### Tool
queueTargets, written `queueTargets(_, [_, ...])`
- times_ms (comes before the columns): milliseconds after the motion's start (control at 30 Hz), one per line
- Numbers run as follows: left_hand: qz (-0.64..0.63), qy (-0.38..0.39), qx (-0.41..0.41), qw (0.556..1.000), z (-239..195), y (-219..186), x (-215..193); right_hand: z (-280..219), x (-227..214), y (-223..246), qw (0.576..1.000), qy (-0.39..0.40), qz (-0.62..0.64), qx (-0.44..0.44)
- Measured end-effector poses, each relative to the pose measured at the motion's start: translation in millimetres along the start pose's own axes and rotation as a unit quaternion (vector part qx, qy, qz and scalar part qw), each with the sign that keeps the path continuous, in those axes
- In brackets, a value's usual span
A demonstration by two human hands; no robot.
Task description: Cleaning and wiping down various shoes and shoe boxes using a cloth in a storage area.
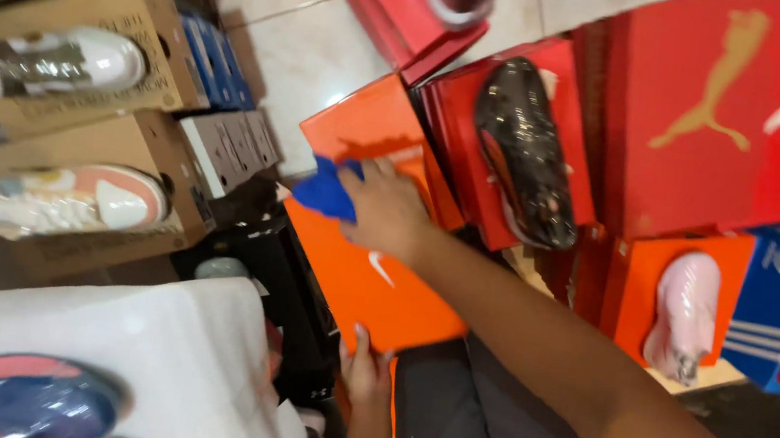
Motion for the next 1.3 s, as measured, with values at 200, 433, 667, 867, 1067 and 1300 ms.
queueTargets(200, [0.076, 0.012, -0.041, 0.996, -98.8, -51.2, -25.9, -103.6, -59.8, 17.0, 0.999, 0.018, 0.018, 0.041])
queueTargets(433, [0.162, 0.160, 0.049, 0.973, -146.5, -130.3, -8.0, -208.4, -190.6, 9.9, 0.983, 0.048, 0.173, 0.034])
queueTargets(667, [0.337, 0.077, 0.053, 0.937, -226.2, -180.3, 116.6, -333.4, -262.5, -49.7, 0.957, -0.077, 0.279, -0.018])
queueTargets(867, [0.378, 0.161, 0.140, 0.901, -234.2, -148.3, 195.9, -409.9, -279.8, -95.4, 0.910, -0.103, 0.377, 0.141])
queueTargets(1067, [0.324, 0.190, 0.208, 0.903, -258.2, -117.6, 274.7, -435.1, -265.1, -160.6, 0.867, -0.129, 0.457, 0.152])
queueTargets(1300, [0.312, 0.234, 0.125, 0.912, -290.4, -97.5, 317.4, -455.8, -271.8, -204.3, 0.844, -0.179, 0.477, 0.164])
Point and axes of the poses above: each hand's wrist, its own z-axis towards the middle knuckle, its own x-axis out of the palm, y = z × x, the point moved 3 cm from there along z, towards the middle knuckle, and after that the axes turned 9 degrees about y, right-handed, at the moved point
